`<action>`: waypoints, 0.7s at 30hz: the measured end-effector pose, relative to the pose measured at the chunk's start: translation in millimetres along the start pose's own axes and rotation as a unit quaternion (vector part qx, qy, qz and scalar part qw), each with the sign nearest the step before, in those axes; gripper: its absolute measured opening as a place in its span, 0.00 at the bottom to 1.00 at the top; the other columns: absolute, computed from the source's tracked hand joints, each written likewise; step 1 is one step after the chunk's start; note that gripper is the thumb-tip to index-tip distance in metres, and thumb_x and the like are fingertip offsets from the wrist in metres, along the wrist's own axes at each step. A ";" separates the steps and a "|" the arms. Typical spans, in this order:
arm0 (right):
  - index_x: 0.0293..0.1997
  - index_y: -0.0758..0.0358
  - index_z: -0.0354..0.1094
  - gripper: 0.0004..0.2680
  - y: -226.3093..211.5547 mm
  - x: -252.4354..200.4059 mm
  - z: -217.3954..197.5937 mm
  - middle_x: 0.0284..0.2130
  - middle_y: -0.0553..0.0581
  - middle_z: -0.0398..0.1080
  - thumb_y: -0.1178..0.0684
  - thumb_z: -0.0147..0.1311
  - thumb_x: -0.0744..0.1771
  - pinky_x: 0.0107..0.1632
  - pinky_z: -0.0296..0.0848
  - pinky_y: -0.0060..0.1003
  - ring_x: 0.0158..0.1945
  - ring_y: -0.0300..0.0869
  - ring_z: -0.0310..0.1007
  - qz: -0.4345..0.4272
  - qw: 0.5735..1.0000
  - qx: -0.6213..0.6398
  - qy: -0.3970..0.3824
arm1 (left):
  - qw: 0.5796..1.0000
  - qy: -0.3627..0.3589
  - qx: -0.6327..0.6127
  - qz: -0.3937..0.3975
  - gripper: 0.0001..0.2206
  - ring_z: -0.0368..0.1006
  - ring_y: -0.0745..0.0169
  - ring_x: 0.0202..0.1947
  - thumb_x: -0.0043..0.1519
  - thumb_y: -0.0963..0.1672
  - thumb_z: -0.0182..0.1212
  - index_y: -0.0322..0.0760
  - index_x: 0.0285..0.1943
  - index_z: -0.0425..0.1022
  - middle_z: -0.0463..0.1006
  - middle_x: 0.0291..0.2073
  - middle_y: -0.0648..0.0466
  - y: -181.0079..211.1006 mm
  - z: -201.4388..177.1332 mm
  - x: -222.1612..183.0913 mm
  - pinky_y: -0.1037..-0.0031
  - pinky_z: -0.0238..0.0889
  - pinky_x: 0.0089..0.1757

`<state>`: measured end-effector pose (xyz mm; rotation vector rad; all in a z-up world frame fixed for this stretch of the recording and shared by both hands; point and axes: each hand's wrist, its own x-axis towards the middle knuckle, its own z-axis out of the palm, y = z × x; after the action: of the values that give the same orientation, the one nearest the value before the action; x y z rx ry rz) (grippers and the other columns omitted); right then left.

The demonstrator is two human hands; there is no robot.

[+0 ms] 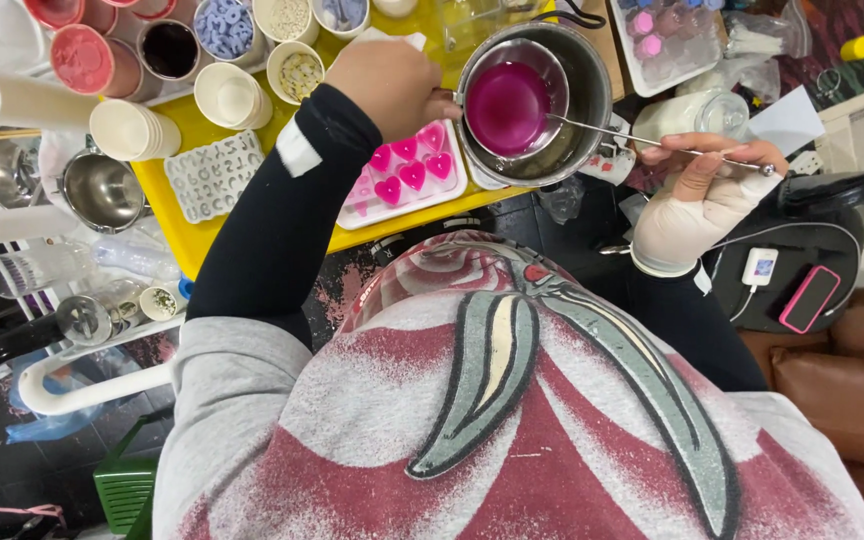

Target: The recorder is preparing scented wax melts by stirring colored wax and placing wicks or decorations into heart-shaped molds.

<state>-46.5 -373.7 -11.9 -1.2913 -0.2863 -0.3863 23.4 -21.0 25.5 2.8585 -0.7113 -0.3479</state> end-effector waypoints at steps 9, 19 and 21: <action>0.57 0.56 0.50 0.07 6.6 4.8 3.4 0.41 0.69 0.75 0.52 0.48 0.78 0.45 0.77 0.39 0.36 0.48 0.75 -0.010 1.000 -0.003 0.000 | 0.981 0.104 -0.159 0.031 0.16 0.76 0.48 0.26 0.64 0.53 0.68 0.36 0.40 0.82 0.79 0.25 0.47 -10.6 6.3 -14.7 0.60 0.68 0.31; 0.57 0.56 0.50 0.08 8.7 2.0 9.5 0.42 0.68 0.74 0.51 0.48 0.78 0.45 0.77 0.39 0.36 0.48 0.75 -0.005 1.000 -0.011 -0.008 | 0.957 0.146 -0.246 0.056 0.14 0.81 0.65 0.32 0.61 0.49 0.75 0.35 0.37 0.77 0.82 0.29 0.52 -46.2 22.2 28.8 0.73 0.73 0.35; 0.58 0.56 0.49 0.08 9.3 -0.1 9.2 0.41 0.69 0.74 0.51 0.48 0.78 0.43 0.73 0.37 0.36 0.48 0.75 -0.003 1.000 -0.023 -0.010 | 0.961 0.160 -0.212 0.082 0.12 0.81 0.64 0.33 0.59 0.48 0.76 0.38 0.40 0.81 0.84 0.32 0.53 -53.6 31.3 45.4 0.73 0.73 0.36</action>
<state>-42.5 -362.7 -17.8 -1.3401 -0.2991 -0.3869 77.6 0.4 -24.7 2.3546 -0.7022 -0.0047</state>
